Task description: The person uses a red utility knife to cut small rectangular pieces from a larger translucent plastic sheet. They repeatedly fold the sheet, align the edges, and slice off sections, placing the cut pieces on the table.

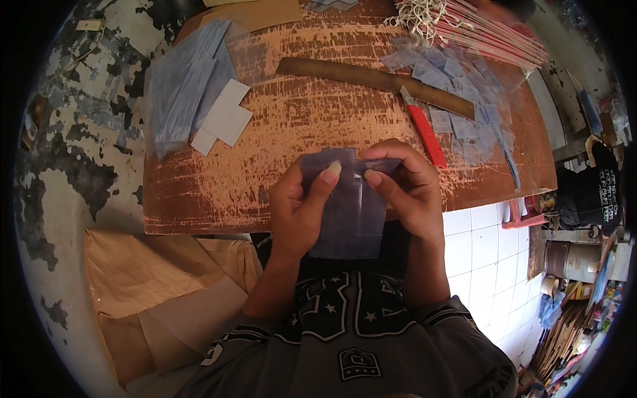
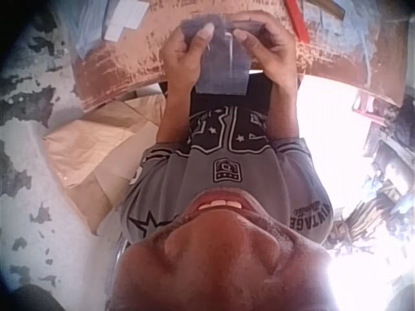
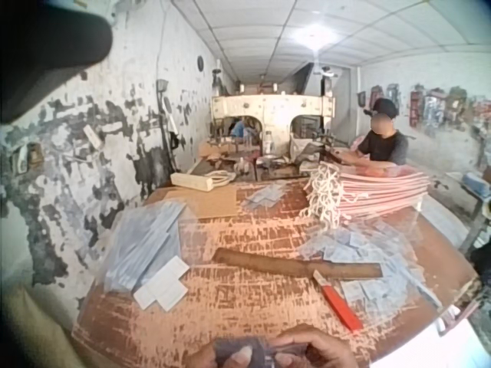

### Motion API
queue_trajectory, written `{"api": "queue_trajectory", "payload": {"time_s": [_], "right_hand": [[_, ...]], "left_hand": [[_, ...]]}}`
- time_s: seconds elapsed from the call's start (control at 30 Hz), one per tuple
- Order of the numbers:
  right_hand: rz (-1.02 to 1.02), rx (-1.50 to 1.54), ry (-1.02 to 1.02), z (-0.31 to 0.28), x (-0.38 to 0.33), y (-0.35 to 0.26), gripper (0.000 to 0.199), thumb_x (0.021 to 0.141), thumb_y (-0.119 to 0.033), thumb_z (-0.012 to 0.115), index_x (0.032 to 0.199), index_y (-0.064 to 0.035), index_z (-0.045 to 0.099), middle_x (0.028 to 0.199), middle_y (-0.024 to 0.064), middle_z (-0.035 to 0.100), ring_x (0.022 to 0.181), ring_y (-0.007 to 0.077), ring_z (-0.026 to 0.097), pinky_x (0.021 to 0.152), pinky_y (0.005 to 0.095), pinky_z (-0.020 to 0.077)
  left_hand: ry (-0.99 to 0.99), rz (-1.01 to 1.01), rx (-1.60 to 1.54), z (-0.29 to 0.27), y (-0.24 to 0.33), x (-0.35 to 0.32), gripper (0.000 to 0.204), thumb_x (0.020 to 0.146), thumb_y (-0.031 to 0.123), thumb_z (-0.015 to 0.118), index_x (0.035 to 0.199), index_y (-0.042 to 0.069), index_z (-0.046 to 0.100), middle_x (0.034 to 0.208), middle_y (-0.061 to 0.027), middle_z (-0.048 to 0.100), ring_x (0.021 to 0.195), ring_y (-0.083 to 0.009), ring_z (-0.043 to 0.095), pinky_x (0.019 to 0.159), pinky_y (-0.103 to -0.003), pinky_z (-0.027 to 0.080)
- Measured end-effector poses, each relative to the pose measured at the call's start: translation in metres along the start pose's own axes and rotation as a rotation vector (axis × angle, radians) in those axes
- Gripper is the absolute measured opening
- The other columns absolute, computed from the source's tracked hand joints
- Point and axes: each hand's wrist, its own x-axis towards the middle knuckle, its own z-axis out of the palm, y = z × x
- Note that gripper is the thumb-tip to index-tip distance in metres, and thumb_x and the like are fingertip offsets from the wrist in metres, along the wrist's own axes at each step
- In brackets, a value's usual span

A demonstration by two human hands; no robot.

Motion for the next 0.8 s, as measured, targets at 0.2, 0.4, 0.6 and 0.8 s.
{"api": "queue_trajectory", "payload": {"time_s": [0.2,0.4,0.6,0.8], "right_hand": [[0.229,0.101,0.049,0.003,0.001,-0.007,0.020,0.098,-0.005,0.073,0.117,-0.0014,0.068,0.111,0.0041,0.069,0.107,0.0107,0.065,0.094,0.0274,0.0527],[0.179,-0.161,-0.009,-0.010,-0.003,0.011,0.020,0.094,-0.012,0.081,0.109,-0.0020,0.073,0.094,-0.0003,0.072,0.084,0.0065,0.066,0.071,0.0228,0.0502],[0.246,-0.285,-0.059,-0.013,-0.004,0.001,0.021,0.092,-0.012,0.082,0.107,-0.0006,0.075,0.092,0.0014,0.074,0.080,0.0058,0.065,0.067,0.0218,0.0481],[0.345,-0.183,-0.041,-0.008,-0.004,-0.013,0.018,0.095,-0.015,0.080,0.102,0.0000,0.074,0.082,-0.0019,0.070,0.073,0.0040,0.061,0.063,0.0220,0.0464]], "left_hand": [[-0.019,0.003,0.086,-0.003,0.000,-0.001,0.023,0.104,0.015,0.067,0.117,-0.004,0.069,0.101,-0.0043,0.073,0.092,-0.0073,0.064,0.084,-0.024,0.051],[-0.064,0.010,0.131,-0.007,0.001,0.000,0.022,0.104,0.016,0.067,0.116,-0.003,0.070,0.101,-0.0046,0.074,0.091,-0.0075,0.064,0.082,-0.024,0.052],[-0.093,0.046,0.189,-0.007,0.003,-0.002,0.024,0.104,0.017,0.068,0.116,-0.003,0.071,0.097,-0.0052,0.075,0.088,-0.0078,0.066,0.079,-0.025,0.053],[-0.163,0.016,0.224,-0.010,0.007,-0.003,0.026,0.104,0.019,0.067,0.118,-0.003,0.070,0.097,-0.0069,0.076,0.089,-0.0089,0.067,0.080,-0.026,0.054]]}}
